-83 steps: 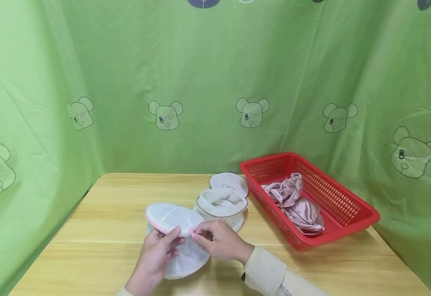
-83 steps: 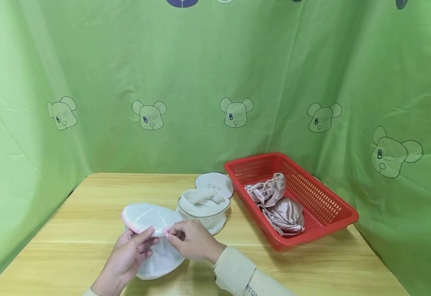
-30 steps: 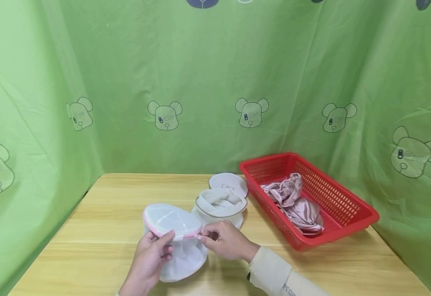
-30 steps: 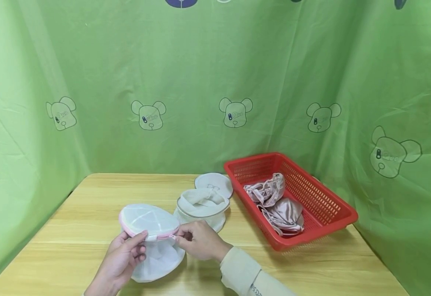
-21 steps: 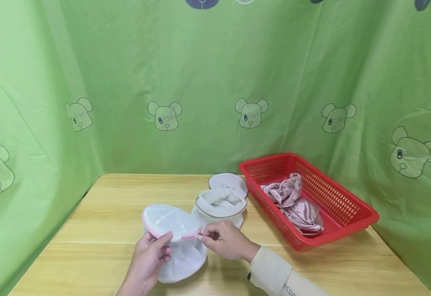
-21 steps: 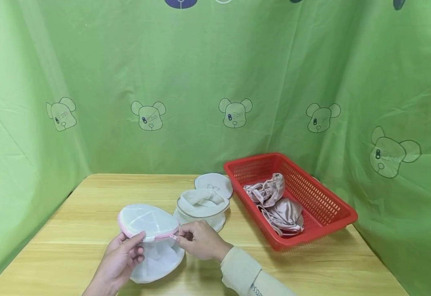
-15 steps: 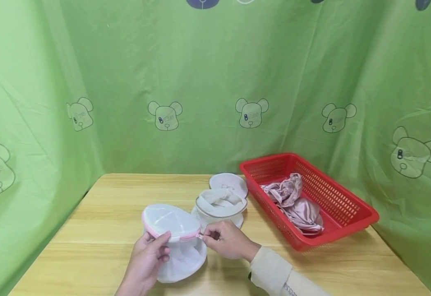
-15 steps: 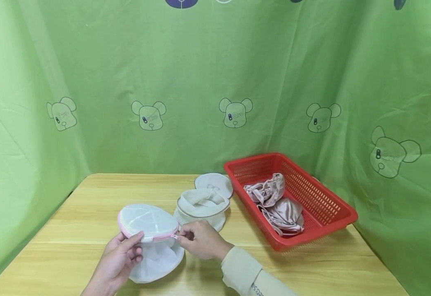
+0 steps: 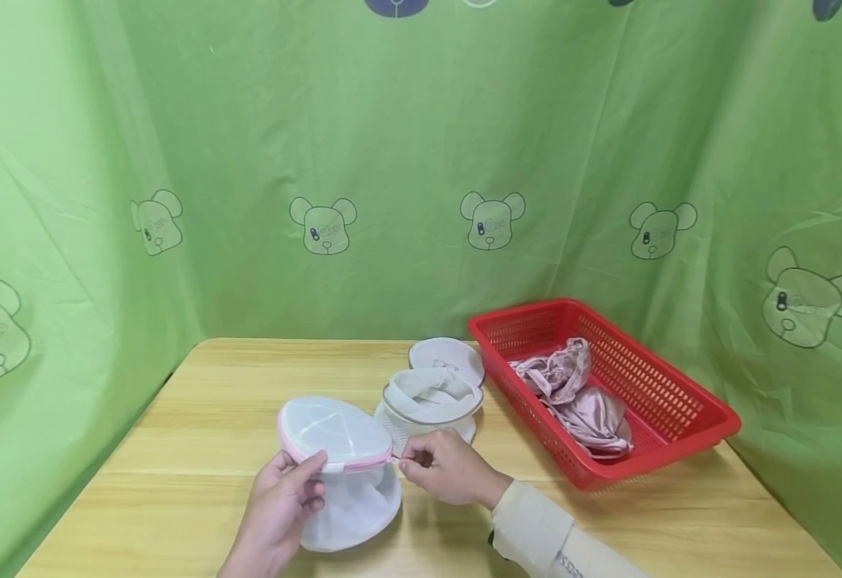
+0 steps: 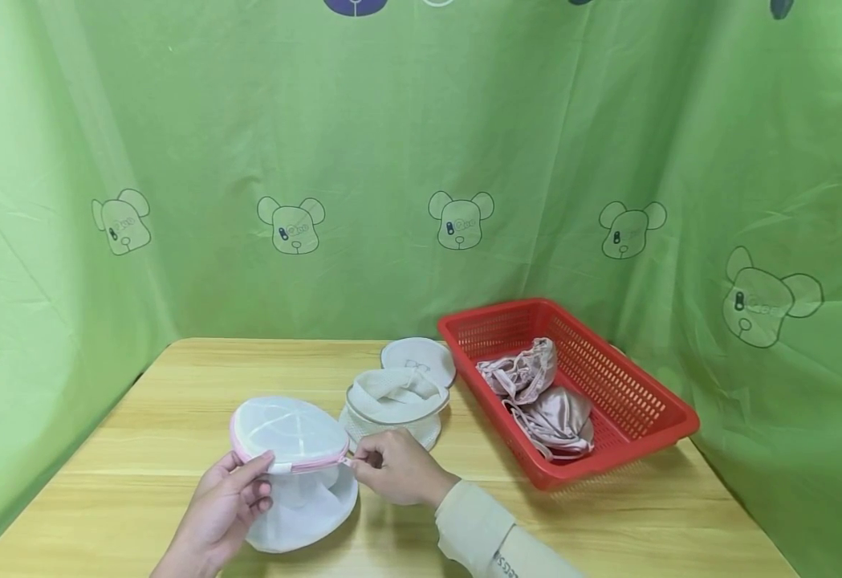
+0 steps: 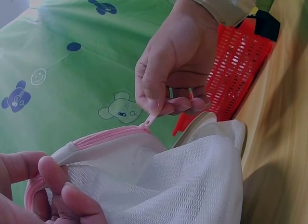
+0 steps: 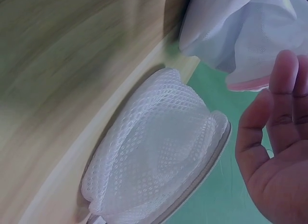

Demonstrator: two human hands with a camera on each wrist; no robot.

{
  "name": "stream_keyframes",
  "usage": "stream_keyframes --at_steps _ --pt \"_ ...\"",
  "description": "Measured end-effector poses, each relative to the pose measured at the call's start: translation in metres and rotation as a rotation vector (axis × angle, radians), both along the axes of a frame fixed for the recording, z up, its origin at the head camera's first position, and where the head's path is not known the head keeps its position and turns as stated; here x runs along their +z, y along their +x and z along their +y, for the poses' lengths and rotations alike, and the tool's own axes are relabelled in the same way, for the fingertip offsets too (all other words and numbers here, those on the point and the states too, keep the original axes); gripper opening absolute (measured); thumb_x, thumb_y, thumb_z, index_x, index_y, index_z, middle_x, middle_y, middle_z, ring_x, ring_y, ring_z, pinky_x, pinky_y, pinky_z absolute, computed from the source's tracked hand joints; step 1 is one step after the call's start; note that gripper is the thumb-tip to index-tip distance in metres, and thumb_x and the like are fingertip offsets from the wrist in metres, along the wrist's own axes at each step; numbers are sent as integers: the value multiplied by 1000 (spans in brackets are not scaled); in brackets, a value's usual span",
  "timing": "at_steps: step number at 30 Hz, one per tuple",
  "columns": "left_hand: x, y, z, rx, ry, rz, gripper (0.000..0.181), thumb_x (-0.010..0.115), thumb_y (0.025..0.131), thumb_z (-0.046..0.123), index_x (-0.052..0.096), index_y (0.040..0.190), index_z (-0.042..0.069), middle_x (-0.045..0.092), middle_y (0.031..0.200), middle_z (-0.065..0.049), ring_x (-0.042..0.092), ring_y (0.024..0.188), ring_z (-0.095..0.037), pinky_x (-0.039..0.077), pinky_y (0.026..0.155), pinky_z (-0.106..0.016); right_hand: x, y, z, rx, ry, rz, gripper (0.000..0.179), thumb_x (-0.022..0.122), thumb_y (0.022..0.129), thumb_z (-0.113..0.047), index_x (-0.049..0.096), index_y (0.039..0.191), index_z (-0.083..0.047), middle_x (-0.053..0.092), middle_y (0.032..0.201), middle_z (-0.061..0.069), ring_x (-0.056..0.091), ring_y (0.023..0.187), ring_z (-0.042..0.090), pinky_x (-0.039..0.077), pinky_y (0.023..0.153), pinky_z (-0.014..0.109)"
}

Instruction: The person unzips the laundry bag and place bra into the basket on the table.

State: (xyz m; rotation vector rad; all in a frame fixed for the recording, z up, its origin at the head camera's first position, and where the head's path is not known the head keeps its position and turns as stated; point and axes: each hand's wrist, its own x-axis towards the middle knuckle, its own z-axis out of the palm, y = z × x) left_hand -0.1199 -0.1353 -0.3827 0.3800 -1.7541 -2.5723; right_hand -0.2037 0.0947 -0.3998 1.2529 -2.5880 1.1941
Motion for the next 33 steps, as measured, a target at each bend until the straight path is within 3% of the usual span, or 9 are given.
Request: stream_keyframes --at_steps 33 --pt "1 3 -10 29 -3 10 21 62 91 7 42 89 11 57 70 5 52 57 -6 44 57 -20 -2 -4 3 -7 0 3 18 63 85 -8 63 69 -17 51 62 -17 47 59 -3 44 55 19"
